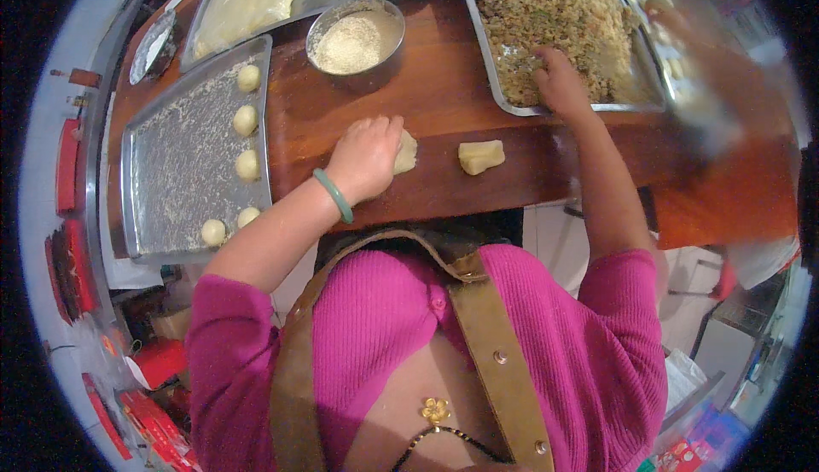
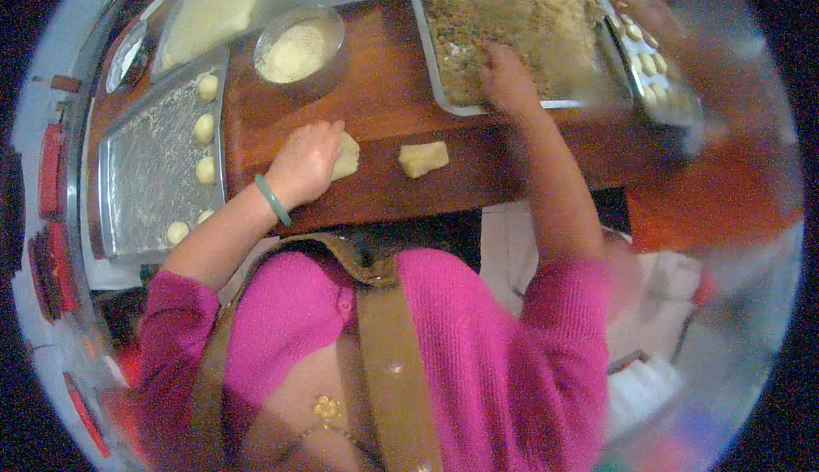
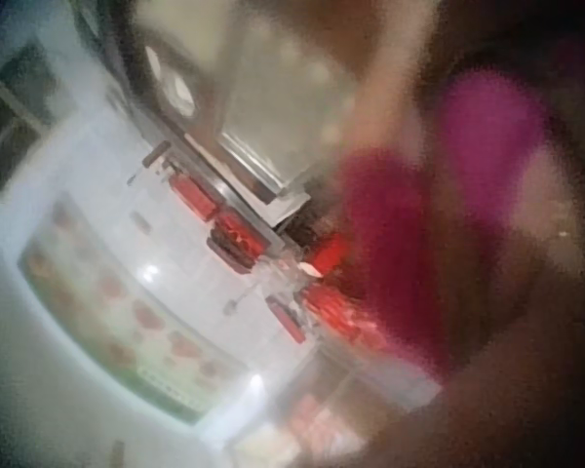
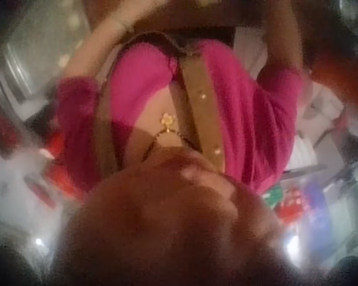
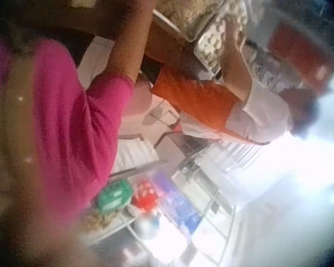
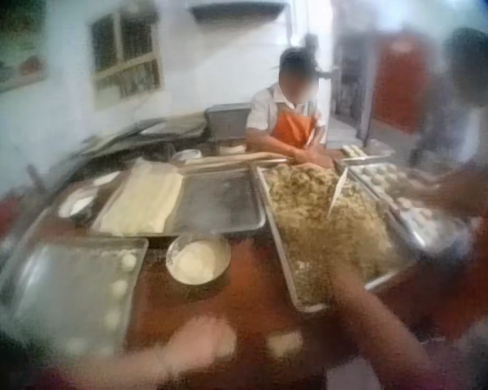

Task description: The person prepares filled dough balls by tearing small portions of dough from a long roll, flattening them by hand, adding a savory filling from a large tray, and pinching the dough to seal it before placing the finished balls onto a tray coated in sesame seeds.

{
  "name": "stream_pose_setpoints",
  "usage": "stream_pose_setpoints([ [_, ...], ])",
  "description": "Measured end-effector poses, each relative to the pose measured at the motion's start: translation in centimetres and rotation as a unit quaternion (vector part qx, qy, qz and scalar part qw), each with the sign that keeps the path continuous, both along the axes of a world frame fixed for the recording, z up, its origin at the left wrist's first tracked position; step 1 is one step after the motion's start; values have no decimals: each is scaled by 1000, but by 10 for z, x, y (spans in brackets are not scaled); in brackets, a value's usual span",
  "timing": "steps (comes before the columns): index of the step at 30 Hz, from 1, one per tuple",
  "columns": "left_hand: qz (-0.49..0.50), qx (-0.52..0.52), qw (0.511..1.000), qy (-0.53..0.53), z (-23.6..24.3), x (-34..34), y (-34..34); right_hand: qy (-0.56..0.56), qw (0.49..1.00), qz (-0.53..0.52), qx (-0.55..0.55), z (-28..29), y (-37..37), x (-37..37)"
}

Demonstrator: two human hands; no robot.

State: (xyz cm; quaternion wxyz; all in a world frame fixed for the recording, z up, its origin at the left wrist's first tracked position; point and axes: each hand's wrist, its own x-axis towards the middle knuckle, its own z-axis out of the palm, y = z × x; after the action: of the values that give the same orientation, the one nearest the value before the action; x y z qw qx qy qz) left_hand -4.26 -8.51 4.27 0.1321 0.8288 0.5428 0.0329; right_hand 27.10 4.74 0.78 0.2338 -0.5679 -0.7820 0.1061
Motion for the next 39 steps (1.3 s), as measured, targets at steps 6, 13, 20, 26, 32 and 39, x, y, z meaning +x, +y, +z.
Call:
stream_pose_setpoints([
  [6,-31,51,991,-119,2,-27,3,-199,975,75,-64,33,-35,-31],
  [13,174,64,858,-479,21,-6,7,-109,981,87,-138,38,-29,-29],
  [20,133,-437,459,-762,-9,32,5,176,969,-62,-163,7,33,-5],
  [26,135,-379,533,-744,9,41,14,183,983,-16,1,-4,44,6],
  [32,89,-449,383,-802,27,45,23,123,972,-160,-122,26,39,-9],
  [39,-25,-445,283,-849,94,51,25,528,816,-92,-218,32,20,-9],
])
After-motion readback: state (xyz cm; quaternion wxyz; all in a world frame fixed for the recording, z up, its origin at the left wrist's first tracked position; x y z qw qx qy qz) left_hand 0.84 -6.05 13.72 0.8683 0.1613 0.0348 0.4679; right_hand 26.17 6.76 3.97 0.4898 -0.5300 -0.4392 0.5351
